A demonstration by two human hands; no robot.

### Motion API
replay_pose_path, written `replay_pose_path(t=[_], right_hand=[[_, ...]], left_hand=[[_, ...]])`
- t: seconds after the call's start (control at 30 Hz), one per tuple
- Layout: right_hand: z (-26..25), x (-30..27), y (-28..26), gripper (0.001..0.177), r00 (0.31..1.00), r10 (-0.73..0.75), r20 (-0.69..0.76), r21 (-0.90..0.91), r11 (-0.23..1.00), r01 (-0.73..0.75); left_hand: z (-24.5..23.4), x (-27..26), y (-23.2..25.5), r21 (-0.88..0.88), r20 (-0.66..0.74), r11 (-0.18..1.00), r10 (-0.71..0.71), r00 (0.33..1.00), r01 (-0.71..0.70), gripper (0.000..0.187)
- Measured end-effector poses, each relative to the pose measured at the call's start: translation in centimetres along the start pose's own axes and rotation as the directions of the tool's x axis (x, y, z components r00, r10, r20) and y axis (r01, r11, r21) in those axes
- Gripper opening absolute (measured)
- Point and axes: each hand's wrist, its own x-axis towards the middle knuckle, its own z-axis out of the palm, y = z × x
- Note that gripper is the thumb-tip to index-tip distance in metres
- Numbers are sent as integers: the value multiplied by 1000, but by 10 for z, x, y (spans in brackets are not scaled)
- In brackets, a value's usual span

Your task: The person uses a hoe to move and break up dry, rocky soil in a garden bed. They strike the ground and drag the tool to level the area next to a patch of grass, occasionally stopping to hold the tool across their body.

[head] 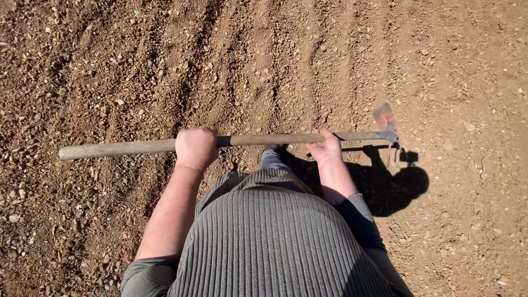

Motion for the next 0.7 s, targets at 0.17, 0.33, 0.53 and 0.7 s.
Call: replay_pose_path(t=[0.17,0.33,0.53,0.7], right_hand=[[43,24,-29,18,998,54,-39,-31,998,-55],[70,103,-82,17,995,76,-70,-42,996,-79],[128,161,-120,18,998,67,-7,-17,998,-67],[173,195,-131,14,995,55,82,-4,999,-54]], left_hand=[[-4,55,30,47,56,999,-27,998,24,41],[-4,129,64,59,54,997,38,998,-41,40],[-23,196,87,112,-34,994,-11,999,14,43],[-39,243,83,124,-19,992,-18,1000,20,42]])
